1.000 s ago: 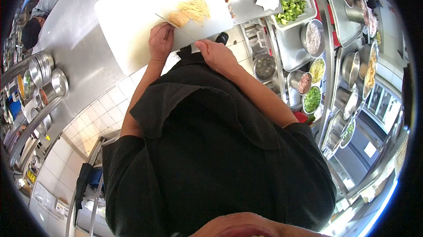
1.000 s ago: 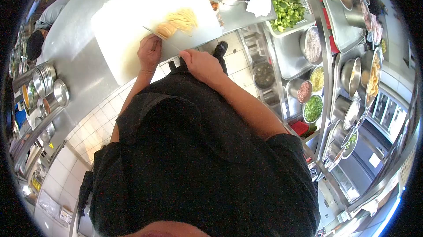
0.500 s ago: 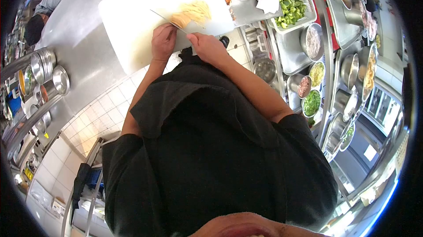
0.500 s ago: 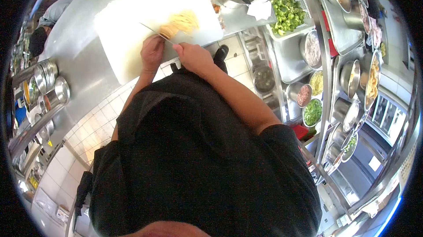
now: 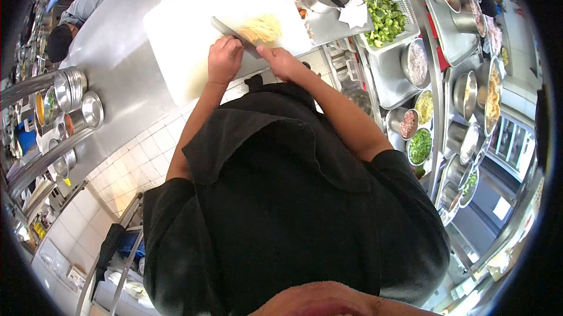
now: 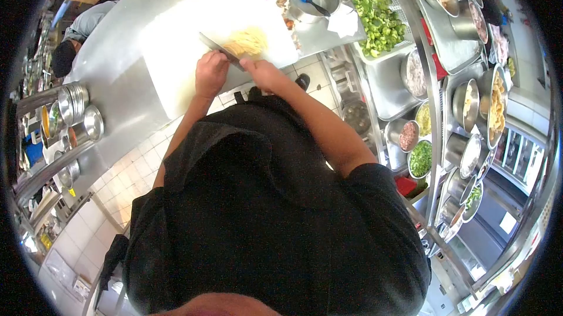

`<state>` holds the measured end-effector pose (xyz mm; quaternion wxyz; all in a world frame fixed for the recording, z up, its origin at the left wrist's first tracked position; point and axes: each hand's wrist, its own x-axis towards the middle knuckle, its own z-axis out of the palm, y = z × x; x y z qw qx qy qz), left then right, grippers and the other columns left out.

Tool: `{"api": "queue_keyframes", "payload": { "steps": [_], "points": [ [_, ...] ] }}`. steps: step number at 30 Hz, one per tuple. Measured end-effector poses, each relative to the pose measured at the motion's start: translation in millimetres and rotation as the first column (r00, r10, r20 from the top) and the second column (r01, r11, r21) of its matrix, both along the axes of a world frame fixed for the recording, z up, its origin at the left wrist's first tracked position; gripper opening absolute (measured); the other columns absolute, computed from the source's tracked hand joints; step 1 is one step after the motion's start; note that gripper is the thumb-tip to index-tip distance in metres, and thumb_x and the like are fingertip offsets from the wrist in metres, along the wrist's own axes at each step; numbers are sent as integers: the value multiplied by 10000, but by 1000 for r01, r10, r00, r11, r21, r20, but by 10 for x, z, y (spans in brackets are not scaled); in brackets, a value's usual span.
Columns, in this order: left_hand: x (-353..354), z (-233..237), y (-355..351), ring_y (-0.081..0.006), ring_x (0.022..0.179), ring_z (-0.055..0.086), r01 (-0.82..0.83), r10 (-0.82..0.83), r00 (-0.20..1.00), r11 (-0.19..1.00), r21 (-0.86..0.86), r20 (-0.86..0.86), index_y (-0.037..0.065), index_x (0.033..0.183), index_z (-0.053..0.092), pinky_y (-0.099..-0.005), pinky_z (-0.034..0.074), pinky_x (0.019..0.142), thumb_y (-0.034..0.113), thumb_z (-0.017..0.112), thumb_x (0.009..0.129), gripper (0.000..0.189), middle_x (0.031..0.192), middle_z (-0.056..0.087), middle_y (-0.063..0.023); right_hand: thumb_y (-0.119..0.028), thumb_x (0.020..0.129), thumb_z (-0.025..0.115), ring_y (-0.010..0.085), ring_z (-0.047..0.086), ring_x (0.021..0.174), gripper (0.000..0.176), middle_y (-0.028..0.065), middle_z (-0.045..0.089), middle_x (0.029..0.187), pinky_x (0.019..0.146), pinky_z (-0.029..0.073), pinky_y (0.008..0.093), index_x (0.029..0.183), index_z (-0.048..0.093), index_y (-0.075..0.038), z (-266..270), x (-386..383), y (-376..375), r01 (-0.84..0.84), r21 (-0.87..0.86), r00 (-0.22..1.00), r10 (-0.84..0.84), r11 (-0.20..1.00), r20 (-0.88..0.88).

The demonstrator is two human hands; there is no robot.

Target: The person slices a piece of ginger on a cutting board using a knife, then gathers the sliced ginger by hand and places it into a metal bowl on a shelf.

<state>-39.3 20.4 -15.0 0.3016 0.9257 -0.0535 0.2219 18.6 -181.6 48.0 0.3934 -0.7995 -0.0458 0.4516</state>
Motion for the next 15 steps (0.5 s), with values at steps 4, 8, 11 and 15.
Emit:
{"api": "queue_keyframes", "payload": {
  "steps": [4, 8, 11, 15],
  "points": [
    [-124, -191, 63, -376, 853, 640, 37, -37, 999, 999, -20, 24, 75, 963, 689, -470, 510, 776, 63, 734, 862, 111, 880, 663, -152, -588, 1066, 428, 429, 710, 875, 695, 279, 720, 914, 806, 550, 494, 1182, 699, 41, -589, -276, -34, -29, 140, 874, -43, 990, 484],
    [-342, -42, 149, -315, 838, 679, -127, 100, 986, 969, -212, -132, 26, 939, 723, -396, 542, 786, 56, 744, 880, 69, 907, 701, -149, -540, 1088, 361, 478, 636, 1148, 661, 295, 688, 1205, 1038, 468, 525, 1176, 702, 19, -126, -165, 6, -118, 6, 951, 111, 993, 288],
    [-492, -199, 360, -202, 845, 692, -287, 202, 949, 868, -404, -241, 13, 969, 759, -312, 538, 809, 61, 760, 906, 80, 934, 743, -105, -538, 1088, 370, 457, 636, 1155, 637, 260, 698, 1213, 1022, 479, 517, 1187, 704, -5, 19, -159, -16, -190, -37, 946, 193, 981, 259],
    [-561, -217, 564, -148, 862, 681, -447, 338, 894, 696, -562, -293, -3, 1041, 775, -287, 531, 830, 64, 752, 929, 133, 940, 763, -81, -533, 1081, 411, 448, 638, 1160, 618, 261, 696, 1216, 1028, 480, 501, 1237, 697, -7, 199, -227, -113, -177, 56, 952, 156, 983, 265]
  ]
}}
